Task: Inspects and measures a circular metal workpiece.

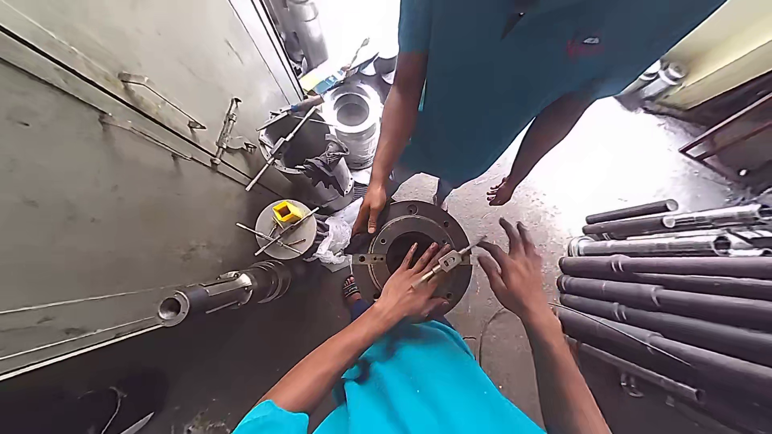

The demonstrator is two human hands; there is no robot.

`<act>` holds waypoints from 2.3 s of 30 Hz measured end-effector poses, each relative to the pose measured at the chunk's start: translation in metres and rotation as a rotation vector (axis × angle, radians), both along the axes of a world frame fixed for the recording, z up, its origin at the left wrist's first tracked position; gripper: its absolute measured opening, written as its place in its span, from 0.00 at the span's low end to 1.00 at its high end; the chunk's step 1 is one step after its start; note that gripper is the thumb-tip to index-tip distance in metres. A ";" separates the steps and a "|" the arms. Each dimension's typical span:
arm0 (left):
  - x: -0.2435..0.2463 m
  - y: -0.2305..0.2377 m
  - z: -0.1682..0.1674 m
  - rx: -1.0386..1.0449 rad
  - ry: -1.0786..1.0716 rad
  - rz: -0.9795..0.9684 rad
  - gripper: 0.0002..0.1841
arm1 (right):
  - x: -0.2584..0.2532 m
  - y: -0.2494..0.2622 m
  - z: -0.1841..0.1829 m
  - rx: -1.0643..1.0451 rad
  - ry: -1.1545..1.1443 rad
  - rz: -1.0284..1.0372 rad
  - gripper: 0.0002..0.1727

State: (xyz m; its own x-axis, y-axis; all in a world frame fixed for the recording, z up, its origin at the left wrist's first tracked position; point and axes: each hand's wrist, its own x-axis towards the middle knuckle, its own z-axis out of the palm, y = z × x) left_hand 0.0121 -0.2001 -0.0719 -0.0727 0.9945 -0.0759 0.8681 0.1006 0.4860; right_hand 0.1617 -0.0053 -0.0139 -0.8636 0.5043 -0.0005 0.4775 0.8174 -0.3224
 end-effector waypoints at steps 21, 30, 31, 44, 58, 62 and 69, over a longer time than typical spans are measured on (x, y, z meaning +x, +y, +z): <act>-0.001 0.013 0.000 -0.028 -0.025 0.007 0.35 | -0.016 -0.049 0.003 -0.006 0.045 0.327 0.24; 0.000 0.013 -0.001 -0.006 -0.043 0.048 0.34 | -0.044 -0.047 0.000 -0.020 0.006 0.277 0.28; -0.001 0.014 0.000 -0.012 -0.042 0.036 0.34 | -0.031 -0.046 0.000 -0.027 0.016 0.325 0.26; 0.000 0.021 0.004 -0.104 -0.074 0.024 0.37 | -0.022 0.000 0.016 0.011 -0.016 0.272 0.22; -0.001 0.018 0.005 -0.113 -0.098 0.058 0.41 | -0.021 -0.036 0.001 0.008 0.048 0.481 0.23; -0.001 0.020 0.006 -0.109 -0.056 0.026 0.37 | -0.005 -0.025 0.005 0.042 0.112 0.417 0.15; -0.001 0.018 0.001 -0.060 -0.069 0.027 0.37 | -0.059 0.002 0.020 -0.025 -0.137 0.160 0.23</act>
